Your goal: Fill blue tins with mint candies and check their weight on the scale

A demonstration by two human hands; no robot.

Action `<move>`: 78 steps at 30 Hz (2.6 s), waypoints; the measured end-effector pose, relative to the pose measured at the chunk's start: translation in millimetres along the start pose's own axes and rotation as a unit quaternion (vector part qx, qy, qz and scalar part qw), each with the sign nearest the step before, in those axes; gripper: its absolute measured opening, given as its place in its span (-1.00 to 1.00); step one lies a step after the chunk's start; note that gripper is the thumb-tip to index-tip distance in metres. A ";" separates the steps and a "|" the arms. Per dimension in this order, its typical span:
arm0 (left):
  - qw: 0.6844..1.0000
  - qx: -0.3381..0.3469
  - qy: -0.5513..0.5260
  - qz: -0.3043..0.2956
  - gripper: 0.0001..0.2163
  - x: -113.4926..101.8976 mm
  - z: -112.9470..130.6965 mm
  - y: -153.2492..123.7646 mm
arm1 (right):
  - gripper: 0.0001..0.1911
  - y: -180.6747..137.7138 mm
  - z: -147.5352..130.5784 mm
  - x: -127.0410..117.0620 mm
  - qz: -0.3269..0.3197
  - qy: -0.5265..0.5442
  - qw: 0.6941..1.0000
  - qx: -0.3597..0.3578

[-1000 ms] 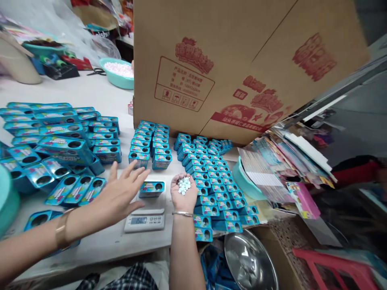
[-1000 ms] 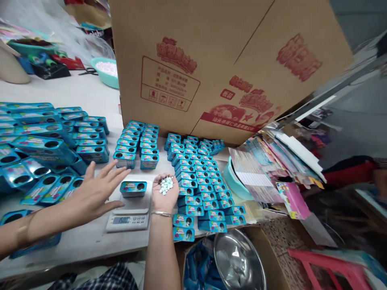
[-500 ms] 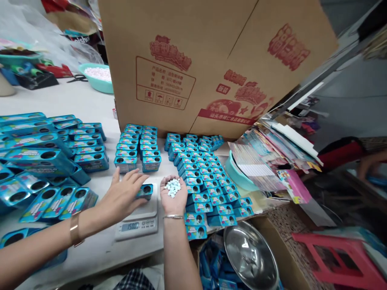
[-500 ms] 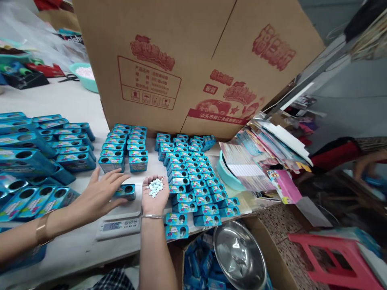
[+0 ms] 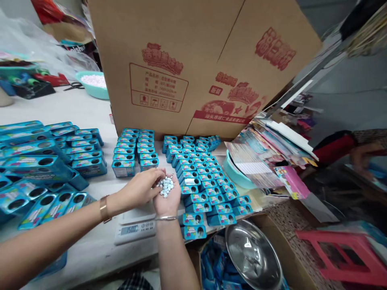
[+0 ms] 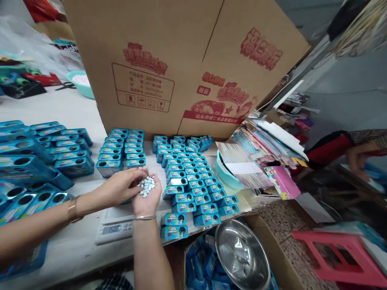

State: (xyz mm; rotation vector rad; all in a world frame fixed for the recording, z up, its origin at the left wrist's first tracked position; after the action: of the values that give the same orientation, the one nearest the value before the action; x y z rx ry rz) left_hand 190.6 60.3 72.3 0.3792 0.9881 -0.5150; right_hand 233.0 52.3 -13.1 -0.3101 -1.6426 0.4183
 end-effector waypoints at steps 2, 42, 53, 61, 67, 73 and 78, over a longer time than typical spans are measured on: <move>1.000 -0.013 -0.006 -0.003 -0.78 -0.3 -2.2 3.8 | -0.66 -0.5 -0.2 -1.3 0.010 0.008 1.000 -0.008; 0.986 -0.085 -0.134 0.061 -0.66 -75.8 -56.8 -34.7 | -0.71 -2.5 -59.4 -29.3 0.025 -0.008 0.998 -0.059; 0.994 -0.050 0.056 0.084 -0.35 -56.9 -75.9 -81.9 | -0.78 -3.3 -70.1 -30.2 0.021 -0.047 0.994 -0.096; 0.981 0.002 0.192 -0.022 -0.60 4.3 -42.5 -62.6 | -0.74 0.9 -51.6 -30.5 0.030 -0.022 0.998 -0.059; 0.970 -0.032 0.240 0.032 -0.76 -23.1 -77.1 -50.8 | -0.77 5.0 -60.0 -35.0 0.036 -0.031 0.997 -0.067; 0.955 -0.083 0.277 0.070 -0.67 -38.9 -115.2 -42.5 | -0.77 4.9 -60.7 -37.0 0.048 -0.023 0.996 -0.065; 0.962 -0.108 0.239 0.070 -0.60 -69.8 -130.4 -86.9 | -0.80 4.2 -68.3 -37.1 0.025 -0.056 0.994 -0.090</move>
State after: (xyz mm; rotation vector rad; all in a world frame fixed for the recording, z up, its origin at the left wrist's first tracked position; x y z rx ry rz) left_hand 20.0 74.1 60.9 0.3810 1.4584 -0.1809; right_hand 304.8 45.8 -42.3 -0.4698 -1.7904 0.3301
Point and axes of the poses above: each hand's wrist, its own y-axis towards the middle knuckle, its own x-axis out of the palm, z = x × y, the point moved 10 cm from there along y, towards the middle knuckle, and after that the axes turned 3 degrees about y, right-handed, at the moved point
